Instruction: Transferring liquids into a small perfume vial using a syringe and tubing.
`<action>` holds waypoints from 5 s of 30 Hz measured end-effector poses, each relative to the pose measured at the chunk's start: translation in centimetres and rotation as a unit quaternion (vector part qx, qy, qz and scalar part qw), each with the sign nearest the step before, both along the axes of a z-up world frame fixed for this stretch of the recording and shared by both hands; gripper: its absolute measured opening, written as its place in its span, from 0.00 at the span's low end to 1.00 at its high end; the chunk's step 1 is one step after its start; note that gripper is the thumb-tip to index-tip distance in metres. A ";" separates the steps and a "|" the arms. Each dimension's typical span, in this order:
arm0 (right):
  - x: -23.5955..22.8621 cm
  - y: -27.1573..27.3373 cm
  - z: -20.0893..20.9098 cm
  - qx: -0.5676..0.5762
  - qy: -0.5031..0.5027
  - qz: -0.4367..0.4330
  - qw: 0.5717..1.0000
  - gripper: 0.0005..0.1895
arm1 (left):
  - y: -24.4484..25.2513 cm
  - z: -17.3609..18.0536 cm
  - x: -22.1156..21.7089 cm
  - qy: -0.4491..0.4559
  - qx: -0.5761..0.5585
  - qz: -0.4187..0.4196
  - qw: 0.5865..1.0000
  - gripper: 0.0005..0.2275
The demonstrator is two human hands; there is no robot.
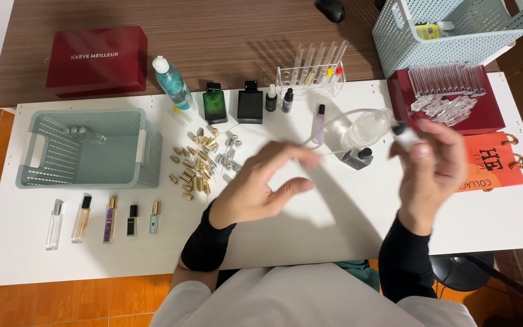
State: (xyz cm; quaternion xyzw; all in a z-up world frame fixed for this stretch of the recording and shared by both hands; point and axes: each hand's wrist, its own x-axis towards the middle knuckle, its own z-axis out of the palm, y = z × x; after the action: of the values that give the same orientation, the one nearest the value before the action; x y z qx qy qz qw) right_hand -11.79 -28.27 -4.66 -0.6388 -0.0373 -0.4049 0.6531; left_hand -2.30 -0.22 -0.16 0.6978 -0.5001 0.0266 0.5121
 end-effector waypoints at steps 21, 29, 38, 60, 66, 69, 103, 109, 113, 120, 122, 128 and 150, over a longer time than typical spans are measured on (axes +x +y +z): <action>2.9 8.6 -0.2 -0.228 0.270 0.076 0.932 0.12 | -6.8 -5.0 0.9 0.426 -0.276 -0.013 0.861 0.20; 2.8 10.1 -1.1 -0.264 0.229 0.055 0.935 0.09 | -6.5 -6.0 1.2 0.477 -0.362 -0.035 0.800 0.20; 1.2 10.4 -2.4 -0.279 0.211 0.031 0.937 0.07 | -5.8 -6.1 2.2 0.478 -0.406 -0.045 0.778 0.19; -1.3 9.0 -3.0 -0.291 0.200 0.024 0.935 0.06 | -6.1 -5.8 2.8 0.460 -0.384 -0.051 0.799 0.20; -1.2 8.8 -3.4 -0.290 0.189 0.016 0.938 0.06 | -6.0 -5.9 2.8 0.469 -0.382 -0.064 0.793 0.20; -1.1 8.5 -3.4 -0.293 0.179 0.016 0.939 0.06 | -5.9 -5.6 2.8 0.474 -0.380 -0.068 0.792 0.20; 4.4 1.7 6.8 0.078 -0.195 0.112 0.971 0.16 | 1.4 -0.8 -0.1 0.291 -0.188 -0.217 0.913 0.12; 4.1 2.4 7.2 0.123 -0.146 0.234 0.953 0.10 | -0.1 1.1 0.7 0.063 -0.156 0.012 0.986 0.11; 4.6 3.1 6.2 0.144 -0.125 0.300 0.935 0.09 | -1.9 0.8 1.2 -0.040 -0.120 0.072 0.989 0.13; 7.0 2.5 2.1 0.246 -0.036 0.408 0.879 0.20 | -2.9 -1.3 2.6 -0.051 -0.034 0.098 0.993 0.07; 7.7 1.5 2.4 0.252 -0.019 0.432 0.866 0.30 | -3.1 -1.2 2.8 -0.051 -0.034 0.099 0.993 0.06; 7.7 0.6 3.4 0.298 -0.011 0.580 0.758 0.51 | -3.5 -1.1 2.1 -0.067 -0.019 0.091 0.993 0.05; 8.6 0.3 2.8 0.427 0.071 0.428 0.793 0.41 | -4.6 -1.9 3.2 -0.022 -0.020 0.101 0.994 0.03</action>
State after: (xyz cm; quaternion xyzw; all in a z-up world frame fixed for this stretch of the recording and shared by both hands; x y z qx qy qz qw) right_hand -3.23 -27.97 -1.89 -0.2403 -0.0840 -0.0125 0.9670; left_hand 0.85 -4.79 -2.03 0.7337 -0.4380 0.1035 0.5090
